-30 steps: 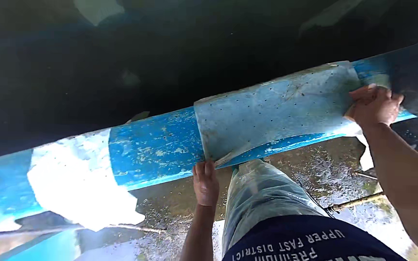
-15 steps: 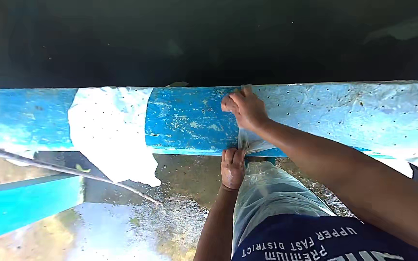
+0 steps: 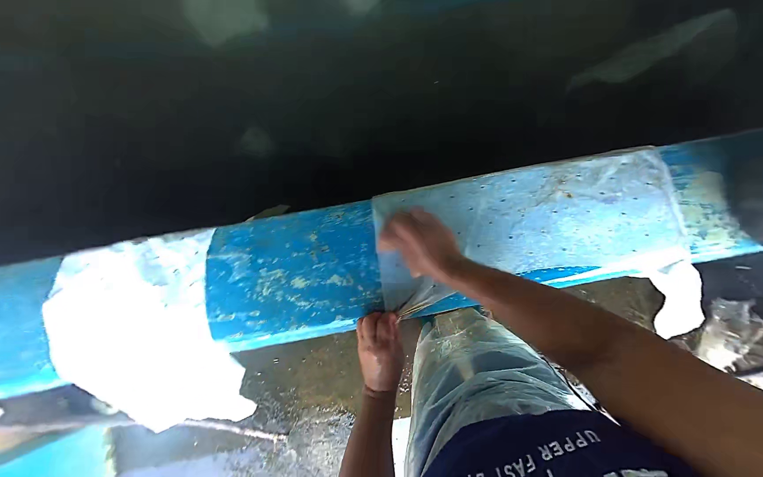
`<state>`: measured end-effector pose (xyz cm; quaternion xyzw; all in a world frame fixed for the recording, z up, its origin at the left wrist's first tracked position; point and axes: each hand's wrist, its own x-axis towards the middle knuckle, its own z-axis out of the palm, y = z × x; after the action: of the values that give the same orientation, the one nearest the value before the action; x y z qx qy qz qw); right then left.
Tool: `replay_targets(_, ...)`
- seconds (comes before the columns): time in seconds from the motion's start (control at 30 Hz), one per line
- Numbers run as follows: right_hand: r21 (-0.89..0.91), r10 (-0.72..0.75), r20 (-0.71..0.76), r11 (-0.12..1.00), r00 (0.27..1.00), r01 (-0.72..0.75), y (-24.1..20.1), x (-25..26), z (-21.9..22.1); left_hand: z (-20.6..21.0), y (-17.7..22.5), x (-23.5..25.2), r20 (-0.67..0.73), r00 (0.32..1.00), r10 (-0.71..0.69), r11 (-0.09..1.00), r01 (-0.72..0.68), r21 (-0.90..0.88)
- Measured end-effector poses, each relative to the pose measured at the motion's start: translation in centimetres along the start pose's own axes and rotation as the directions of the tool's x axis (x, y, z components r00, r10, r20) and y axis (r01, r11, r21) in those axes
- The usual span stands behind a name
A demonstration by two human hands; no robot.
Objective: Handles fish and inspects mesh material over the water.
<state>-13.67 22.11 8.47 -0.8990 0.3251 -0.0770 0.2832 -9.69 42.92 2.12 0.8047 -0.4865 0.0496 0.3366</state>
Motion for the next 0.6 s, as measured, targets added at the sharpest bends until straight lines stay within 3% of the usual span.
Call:
replay_targets(0.07,-0.146,0.168,-0.171,0.970,0.971,-0.194,8.8,-2.3,-4.5,-0.2,0.0,0.0,0.017,1.000,0.013,1.000,-0.013,0.020)
replay_targets(0.1,-0.176,0.324,-0.242,0.912,0.915,-0.369,13.7,-3.8,-7.4,-0.2,0.0,-0.1,0.020,1.000,0.018,0.999,-0.019,0.029)
replay_targets(0.13,-0.151,0.508,-0.294,0.811,0.809,-0.565,17.9,-5.6,-10.5,-0.2,-0.1,0.0,0.025,0.999,0.024,0.999,-0.025,0.033)
replay_targets(0.2,0.003,0.781,-0.365,0.546,0.507,-0.838,23.0,-8.7,-16.0,-0.2,-0.2,0.3,0.036,0.998,0.043,0.998,-0.045,0.040)
replay_targets(0.23,0.064,0.856,-0.364,0.417,0.368,-0.907,23.5,-9.4,-17.5,-0.2,-0.2,0.4,0.036,0.998,0.055,0.997,-0.057,0.044)
replay_targets(0.27,0.088,0.880,-0.361,0.361,0.308,-0.929,23.0,-9.2,-18.0,-0.2,-0.1,0.6,0.037,0.997,0.063,0.997,-0.065,0.043)
replay_targets(0.3,0.079,0.863,-0.368,0.401,0.347,-0.913,21.6,-8.5,-17.5,-0.3,-0.1,0.6,0.040,0.997,0.069,0.997,-0.071,0.041)
replay_targets(0.37,-0.010,0.700,-0.353,0.661,0.621,-0.750,17.1,-5.5,-14.1,-0.4,-0.2,0.8,0.046,0.996,0.078,0.996,-0.080,0.043)
replay_targets(0.43,-0.129,0.390,-0.300,0.888,0.871,-0.442,10.8,-1.4,-7.7,-0.4,-0.3,0.9,0.062,0.995,0.077,0.995,-0.081,0.053)
replay_targets(0.5,-0.034,0.192,-0.136,0.980,0.972,-0.198,2.2,1.0,-1.3,-0.8,0.0,1.0,0.100,0.993,0.063,0.996,-0.069,0.060)
replay_targets(0.57,0.180,0.057,0.111,0.981,0.992,-0.076,-4.8,0.0,1.9,-1.2,0.3,1.3,0.133,0.990,0.038,0.997,-0.047,0.065)
replay_targets(0.6,0.235,-0.011,0.213,0.971,0.977,-0.040,-6.2,-1.5,2.1,-1.4,0.5,1.4,0.144,0.989,0.024,0.997,-0.034,0.064)
